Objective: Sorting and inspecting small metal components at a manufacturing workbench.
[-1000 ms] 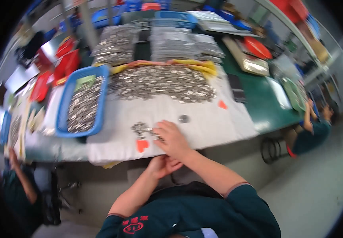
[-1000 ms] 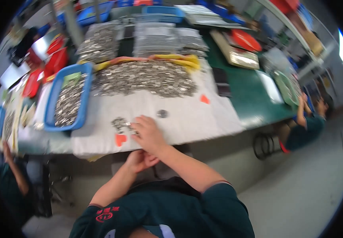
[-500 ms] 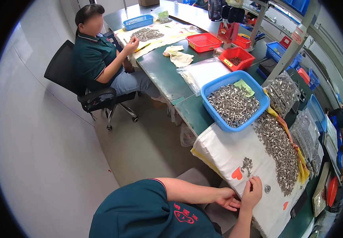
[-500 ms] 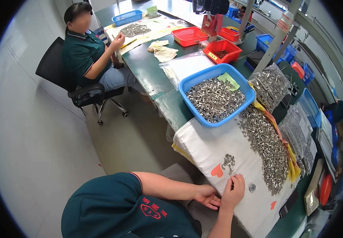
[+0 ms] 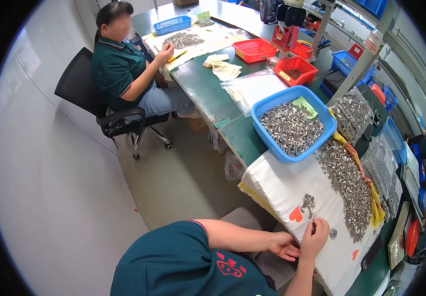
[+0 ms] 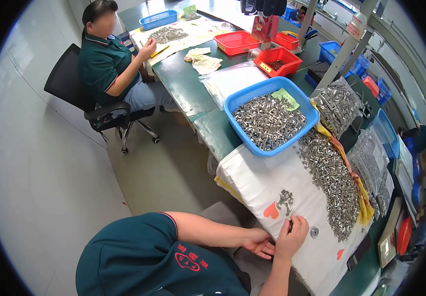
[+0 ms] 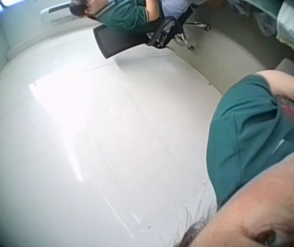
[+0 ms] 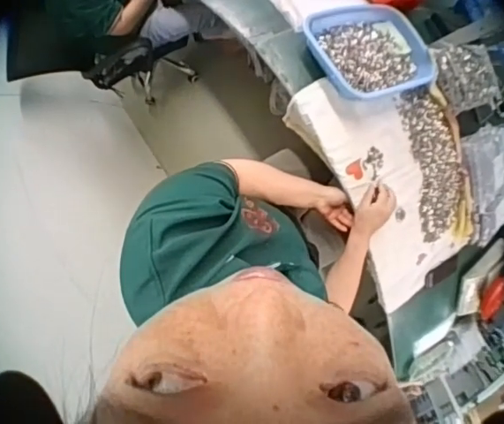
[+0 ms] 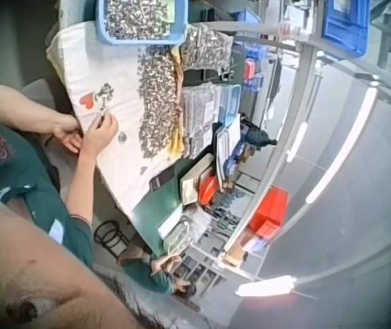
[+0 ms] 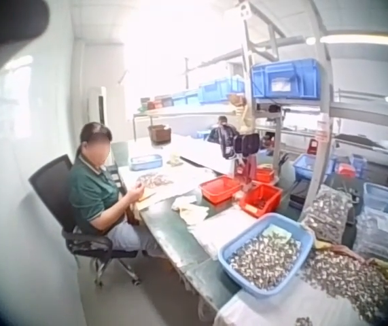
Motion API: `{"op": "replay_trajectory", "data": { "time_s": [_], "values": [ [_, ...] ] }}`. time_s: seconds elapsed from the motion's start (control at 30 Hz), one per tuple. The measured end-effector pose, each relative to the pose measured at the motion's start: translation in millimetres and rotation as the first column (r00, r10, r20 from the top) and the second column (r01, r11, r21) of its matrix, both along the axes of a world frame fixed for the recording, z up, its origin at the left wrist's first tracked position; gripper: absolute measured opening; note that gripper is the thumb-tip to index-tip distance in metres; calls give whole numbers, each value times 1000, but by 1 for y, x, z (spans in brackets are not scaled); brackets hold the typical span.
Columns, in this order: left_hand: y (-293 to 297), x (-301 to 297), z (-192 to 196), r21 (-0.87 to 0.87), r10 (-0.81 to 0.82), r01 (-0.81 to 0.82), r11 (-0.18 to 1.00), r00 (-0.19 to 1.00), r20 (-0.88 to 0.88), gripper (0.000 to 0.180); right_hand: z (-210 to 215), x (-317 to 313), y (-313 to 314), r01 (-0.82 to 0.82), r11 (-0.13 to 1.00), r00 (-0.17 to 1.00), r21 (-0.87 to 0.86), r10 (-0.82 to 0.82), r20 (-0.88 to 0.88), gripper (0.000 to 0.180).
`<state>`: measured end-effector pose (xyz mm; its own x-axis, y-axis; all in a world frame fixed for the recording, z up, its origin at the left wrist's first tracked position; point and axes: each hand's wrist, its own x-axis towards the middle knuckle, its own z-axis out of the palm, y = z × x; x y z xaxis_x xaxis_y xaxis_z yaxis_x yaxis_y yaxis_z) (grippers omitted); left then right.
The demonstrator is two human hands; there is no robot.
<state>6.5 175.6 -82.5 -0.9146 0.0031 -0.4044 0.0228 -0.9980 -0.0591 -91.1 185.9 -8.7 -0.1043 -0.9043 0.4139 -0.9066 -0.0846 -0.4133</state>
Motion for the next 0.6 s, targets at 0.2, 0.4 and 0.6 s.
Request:
{"op": "replay_trajectory", "data": {
  "time_s": [0.2,0.4,0.6],
  "values": [
    [2,-1,-4,-4,5,-5,1000,1000,-18,28,-4,-9,7,-53,998,998,-18,54,36,11],
    [2,-2,-7,-9,9,-9,1000,999,-46,29,2,-4,7,-41,998,999,-47,41,-3,18],
    [3,-2,-9,-4,3,-3,1000,999,-34,28,-1,-10,10,-40,999,996,14,41,-80,21]
  ]
}}
